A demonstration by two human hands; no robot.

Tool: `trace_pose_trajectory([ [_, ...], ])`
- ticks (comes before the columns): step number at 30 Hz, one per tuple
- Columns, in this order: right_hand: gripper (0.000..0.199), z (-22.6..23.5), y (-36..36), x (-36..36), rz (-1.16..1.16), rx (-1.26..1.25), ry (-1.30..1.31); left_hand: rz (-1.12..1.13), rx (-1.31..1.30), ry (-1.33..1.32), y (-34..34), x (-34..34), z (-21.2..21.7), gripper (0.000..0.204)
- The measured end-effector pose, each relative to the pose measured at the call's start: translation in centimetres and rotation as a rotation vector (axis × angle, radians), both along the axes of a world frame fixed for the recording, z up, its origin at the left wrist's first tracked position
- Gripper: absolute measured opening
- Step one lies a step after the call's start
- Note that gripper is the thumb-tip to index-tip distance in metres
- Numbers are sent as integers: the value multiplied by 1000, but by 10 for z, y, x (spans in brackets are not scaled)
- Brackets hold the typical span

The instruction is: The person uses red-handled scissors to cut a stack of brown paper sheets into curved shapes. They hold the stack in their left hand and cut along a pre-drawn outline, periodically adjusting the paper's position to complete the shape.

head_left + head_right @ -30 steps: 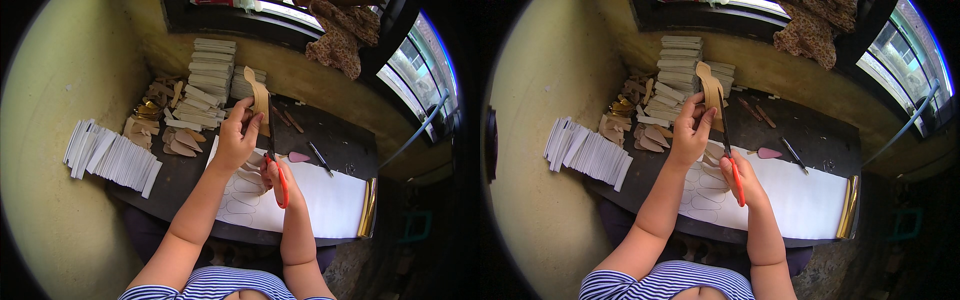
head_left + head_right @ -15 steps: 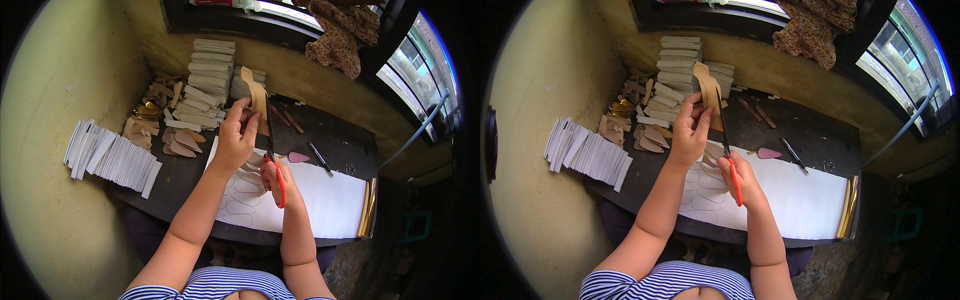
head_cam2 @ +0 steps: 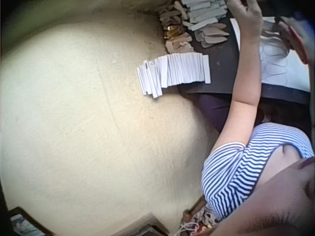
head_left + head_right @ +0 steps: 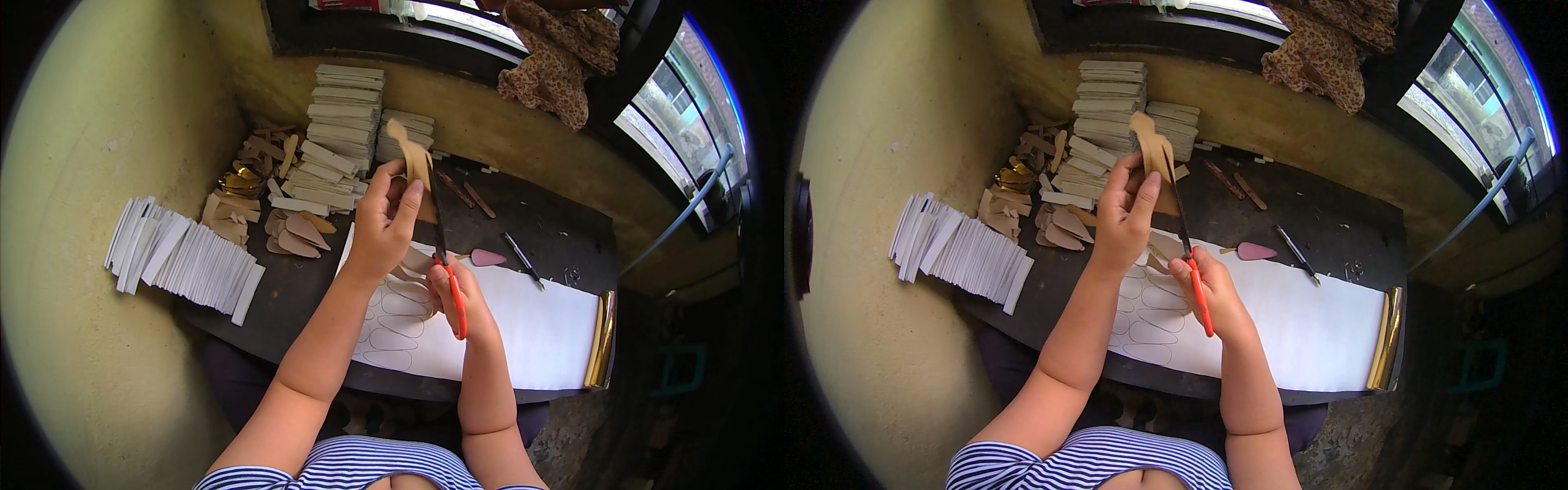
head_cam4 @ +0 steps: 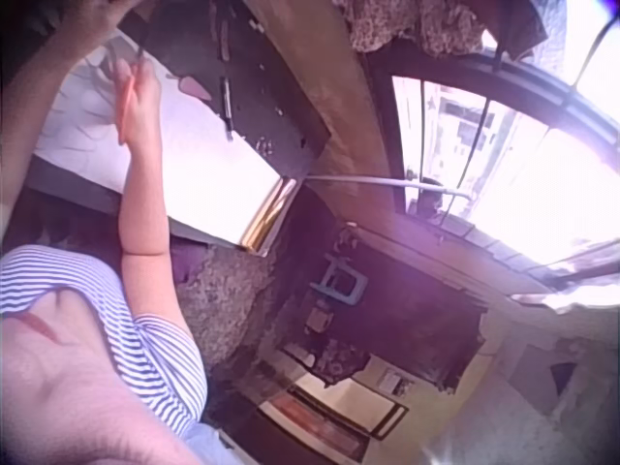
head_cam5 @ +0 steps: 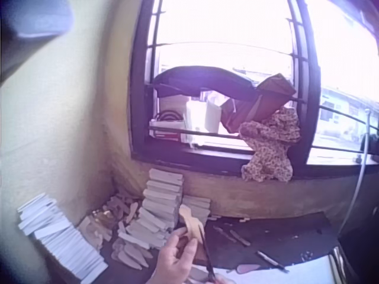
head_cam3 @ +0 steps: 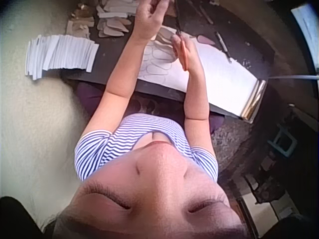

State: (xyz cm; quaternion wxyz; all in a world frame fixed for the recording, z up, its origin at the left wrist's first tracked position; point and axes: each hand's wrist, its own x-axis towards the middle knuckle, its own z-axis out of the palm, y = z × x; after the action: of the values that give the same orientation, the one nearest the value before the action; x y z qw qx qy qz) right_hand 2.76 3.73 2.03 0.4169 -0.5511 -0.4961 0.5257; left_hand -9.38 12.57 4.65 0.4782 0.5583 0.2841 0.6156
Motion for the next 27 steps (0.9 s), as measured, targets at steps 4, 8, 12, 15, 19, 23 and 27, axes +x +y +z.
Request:
trace_pose_trajectory([
  [4, 40, 7, 0, -2, 33, -46, -59, 93, 21, -6, 5, -1, -7, 23],
  [8, 45, 3, 0, -3, 71, 20, 31, 221, 155, 53, 5, 5, -11, 22],
  [12, 50, -5, 1, -2, 126, 69, 102, 186, 151, 175, -4, 4, -12, 23],
  [15, 51, -8, 1, -1, 132, 85, 120, 182, 185, 194, -7, 6, -12, 23],
  [19, 56, -6, 0, -4, 114, 130, 94, 234, 309, 105, -4, 11, -11, 21],
  [23, 57, -9, 0, -1, 121, 152, 51, 169, 183, 201, -7, 6, -13, 23],
  [27, 58, -8, 0, -1, 113, 112, 48, 171, 182, 180, -8, 6, -12, 23],
])
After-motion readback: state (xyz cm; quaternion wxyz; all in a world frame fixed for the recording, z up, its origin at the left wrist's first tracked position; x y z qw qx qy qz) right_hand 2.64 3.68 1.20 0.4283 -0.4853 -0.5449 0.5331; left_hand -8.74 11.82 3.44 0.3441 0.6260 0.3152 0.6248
